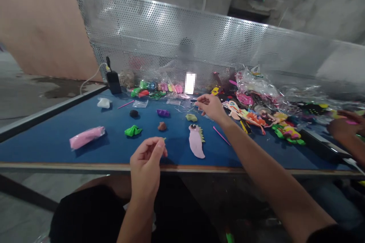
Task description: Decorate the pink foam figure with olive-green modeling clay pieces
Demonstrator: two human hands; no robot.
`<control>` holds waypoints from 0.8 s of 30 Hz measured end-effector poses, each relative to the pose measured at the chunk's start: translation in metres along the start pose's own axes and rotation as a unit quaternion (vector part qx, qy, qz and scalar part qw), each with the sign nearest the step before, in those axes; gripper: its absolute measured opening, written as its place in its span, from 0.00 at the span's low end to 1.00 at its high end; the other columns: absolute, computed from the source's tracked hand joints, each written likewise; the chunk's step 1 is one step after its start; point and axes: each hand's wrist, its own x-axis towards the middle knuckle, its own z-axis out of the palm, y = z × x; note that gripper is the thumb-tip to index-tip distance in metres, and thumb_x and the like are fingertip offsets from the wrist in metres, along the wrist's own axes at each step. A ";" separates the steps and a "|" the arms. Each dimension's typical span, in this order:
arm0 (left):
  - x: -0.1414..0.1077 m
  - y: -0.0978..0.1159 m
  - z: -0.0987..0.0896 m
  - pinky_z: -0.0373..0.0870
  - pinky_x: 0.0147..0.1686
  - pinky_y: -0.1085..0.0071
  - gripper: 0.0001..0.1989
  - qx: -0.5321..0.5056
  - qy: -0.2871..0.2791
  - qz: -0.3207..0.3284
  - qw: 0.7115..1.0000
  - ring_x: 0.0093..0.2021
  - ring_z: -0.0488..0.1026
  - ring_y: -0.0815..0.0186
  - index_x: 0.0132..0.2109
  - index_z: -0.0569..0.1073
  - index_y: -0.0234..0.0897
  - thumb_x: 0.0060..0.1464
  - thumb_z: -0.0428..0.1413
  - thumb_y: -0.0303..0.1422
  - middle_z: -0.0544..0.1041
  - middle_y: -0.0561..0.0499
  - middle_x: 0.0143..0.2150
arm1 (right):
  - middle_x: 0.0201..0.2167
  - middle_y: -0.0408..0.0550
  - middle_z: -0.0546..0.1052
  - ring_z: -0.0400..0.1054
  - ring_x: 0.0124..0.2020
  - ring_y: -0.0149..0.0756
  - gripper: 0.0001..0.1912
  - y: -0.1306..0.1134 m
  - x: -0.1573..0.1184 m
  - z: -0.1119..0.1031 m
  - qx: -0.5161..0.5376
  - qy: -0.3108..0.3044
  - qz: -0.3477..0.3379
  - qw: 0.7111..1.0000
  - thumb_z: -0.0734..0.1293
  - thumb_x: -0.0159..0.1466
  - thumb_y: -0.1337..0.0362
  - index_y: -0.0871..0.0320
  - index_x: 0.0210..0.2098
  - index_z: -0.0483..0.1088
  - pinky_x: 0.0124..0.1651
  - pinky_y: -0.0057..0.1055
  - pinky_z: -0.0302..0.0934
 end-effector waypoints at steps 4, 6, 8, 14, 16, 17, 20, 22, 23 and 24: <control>-0.001 -0.001 -0.003 0.68 0.36 0.74 0.06 -0.005 0.012 -0.008 1.000 0.31 0.70 0.71 0.37 0.78 0.38 0.55 0.63 0.35 0.74 0.54 0.29 | 0.31 0.48 0.79 0.72 0.30 0.37 0.07 0.021 -0.001 0.011 -0.049 -0.002 -0.024 0.999 0.71 0.57 0.65 0.59 0.35 0.77 0.33 0.33 0.72; -0.002 -0.001 -0.003 0.68 0.36 0.74 0.06 -0.006 0.014 -0.009 1.000 0.31 0.70 0.71 0.37 0.78 0.37 0.55 0.63 0.35 0.74 0.54 0.28 | 0.31 0.47 0.80 0.73 0.33 0.38 0.06 0.027 -0.004 0.014 -0.066 -0.002 -0.034 0.997 0.71 0.57 0.66 0.58 0.35 0.78 0.41 0.37 0.72; -0.002 -0.002 -0.003 0.69 0.36 0.75 0.05 -0.004 0.017 -0.008 1.000 0.31 0.70 0.71 0.37 0.78 0.38 0.55 0.63 0.35 0.74 0.55 0.28 | 0.32 0.47 0.80 0.73 0.34 0.39 0.05 0.030 -0.005 0.016 -0.077 -0.001 -0.043 0.996 0.71 0.57 0.67 0.58 0.35 0.78 0.44 0.38 0.71; -0.002 -0.004 -0.002 0.72 0.35 0.73 0.08 0.066 0.020 0.010 0.998 0.32 0.72 0.69 0.40 0.80 0.37 0.56 0.62 0.37 0.76 0.52 0.31 | 0.34 0.48 0.80 0.73 0.34 0.39 0.06 0.028 -0.005 0.016 -0.090 0.014 -0.057 0.994 0.69 0.61 0.65 0.59 0.37 0.77 0.43 0.37 0.70; 0.000 0.000 0.001 0.72 0.33 0.74 0.10 0.102 0.015 0.004 0.995 0.31 0.73 0.69 0.40 0.80 0.37 0.56 0.63 0.39 0.78 0.51 0.31 | 0.34 0.48 0.80 0.72 0.35 0.39 0.06 0.029 -0.006 0.016 -0.094 0.014 -0.060 0.994 0.69 0.61 0.65 0.59 0.38 0.76 0.45 0.37 0.69; 0.003 0.003 0.004 0.72 0.32 0.74 0.11 0.127 0.007 0.001 0.992 0.30 0.73 0.69 0.40 0.81 0.37 0.55 0.63 0.39 0.79 0.51 0.31 | 0.34 0.48 0.79 0.72 0.35 0.38 0.05 0.030 -0.006 0.016 -0.097 0.008 -0.062 0.993 0.69 0.61 0.66 0.58 0.37 0.76 0.45 0.37 0.68; 0.019 0.015 0.017 0.72 0.30 0.72 0.13 0.253 -0.056 0.030 0.965 0.29 0.74 0.66 0.38 0.82 0.36 0.55 0.62 0.42 0.81 0.49 0.30 | 0.30 0.46 0.79 0.71 0.34 0.38 0.04 0.036 -0.006 0.016 -0.104 -0.023 -0.062 0.992 0.72 0.56 0.70 0.58 0.32 0.77 0.46 0.36 0.66; 0.037 0.020 0.030 0.72 0.32 0.70 0.14 0.384 -0.118 0.076 0.912 0.31 0.77 0.63 0.40 0.83 0.36 0.58 0.58 0.42 0.83 0.48 0.33 | 0.28 0.45 0.78 0.71 0.32 0.37 0.05 0.040 -0.005 0.015 -0.102 -0.039 -0.054 0.993 0.73 0.54 0.72 0.58 0.30 0.77 0.45 0.35 0.65; 0.048 0.021 0.038 0.71 0.32 0.70 0.15 0.468 -0.146 0.096 0.866 0.31 0.77 0.63 0.41 0.83 0.38 0.60 0.55 0.41 0.83 0.49 0.34 | 0.28 0.45 0.78 0.71 0.32 0.37 0.05 0.042 -0.004 0.015 -0.098 -0.043 -0.047 0.993 0.73 0.54 0.72 0.58 0.30 0.77 0.44 0.34 0.65; 0.059 0.021 0.047 0.71 0.32 0.69 0.14 0.499 -0.165 0.098 0.845 0.31 0.77 0.62 0.40 0.83 0.38 0.60 0.55 0.40 0.83 0.50 0.33 | 0.28 0.45 0.78 0.71 0.32 0.37 0.05 0.044 -0.003 0.015 -0.092 -0.043 -0.039 0.994 0.73 0.55 0.72 0.58 0.31 0.77 0.44 0.34 0.65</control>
